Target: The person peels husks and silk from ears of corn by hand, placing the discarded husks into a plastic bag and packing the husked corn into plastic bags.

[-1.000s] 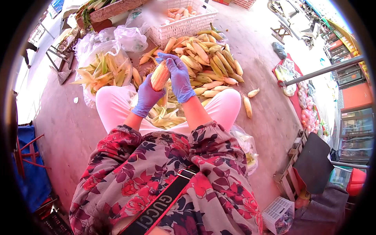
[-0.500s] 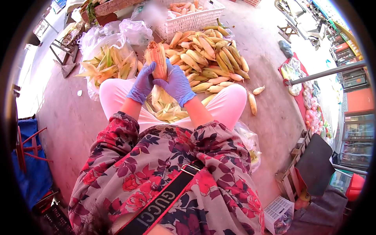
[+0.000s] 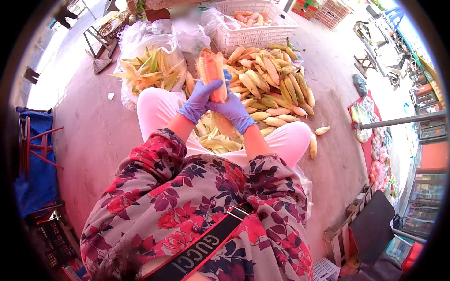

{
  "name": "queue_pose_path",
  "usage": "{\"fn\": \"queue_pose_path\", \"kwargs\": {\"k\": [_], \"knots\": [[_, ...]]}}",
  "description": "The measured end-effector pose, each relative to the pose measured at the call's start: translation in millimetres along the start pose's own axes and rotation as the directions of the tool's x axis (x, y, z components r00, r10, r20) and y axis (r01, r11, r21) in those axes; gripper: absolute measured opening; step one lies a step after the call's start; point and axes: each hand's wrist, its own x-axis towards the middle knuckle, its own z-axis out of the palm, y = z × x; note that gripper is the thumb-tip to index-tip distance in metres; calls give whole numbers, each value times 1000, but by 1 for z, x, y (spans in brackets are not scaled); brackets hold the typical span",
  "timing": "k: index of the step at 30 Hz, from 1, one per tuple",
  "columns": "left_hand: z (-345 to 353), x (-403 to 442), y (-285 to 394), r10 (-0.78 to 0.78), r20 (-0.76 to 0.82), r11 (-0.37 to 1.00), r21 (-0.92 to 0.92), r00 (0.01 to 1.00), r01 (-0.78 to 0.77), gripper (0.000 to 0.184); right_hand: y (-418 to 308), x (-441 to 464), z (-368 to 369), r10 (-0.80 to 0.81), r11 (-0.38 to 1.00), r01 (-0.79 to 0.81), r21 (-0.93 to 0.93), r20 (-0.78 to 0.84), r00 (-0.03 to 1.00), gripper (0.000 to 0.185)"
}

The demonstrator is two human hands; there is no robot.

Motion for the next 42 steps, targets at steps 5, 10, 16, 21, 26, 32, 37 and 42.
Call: {"fn": "queue_pose_path", "kwargs": {"k": [5, 10, 16, 21, 26, 32, 37, 42], "knots": [[-4, -3, -6, 4, 112, 988, 155, 994, -21, 43, 26, -6, 19, 71, 996, -70, -52, 18, 997, 38], [-3, 0, 6, -74, 83, 946, 323, 994, 43, 38, 31, -7, 17, 34, 960, -33, -277, 1, 999, 34], [-3, 12, 1, -83, 52, 867, 496, 995, 46, 42, 16, -3, 15, -27, 934, 77, -350, 147, 989, 23], [7, 3, 12, -352, 101, -170, 971, 930, -170, 51, 8, -17, 0, 257, 180, 318, -931, 356, 899, 17], [-93, 14, -17, -211, -41, 597, 786, 977, 162, 53, 11, -15, -72, 71, 227, -74, -971, -59, 996, 24], [-81, 39, 24, -290, 134, 952, -59, 948, 300, 81, 36, 16, -85, 164, 505, -357, -786, -318, 934, 66], [-80, 43, 9, -378, -67, 921, -125, 923, 368, 61, 61, 18, -21, 146, 982, -167, -88, -209, 967, 82], [-110, 29, -65, -485, -85, 857, -245, 870, 454, 52, 101, 27, 16, 213, 957, -101, 272, -422, 881, 27]]}}
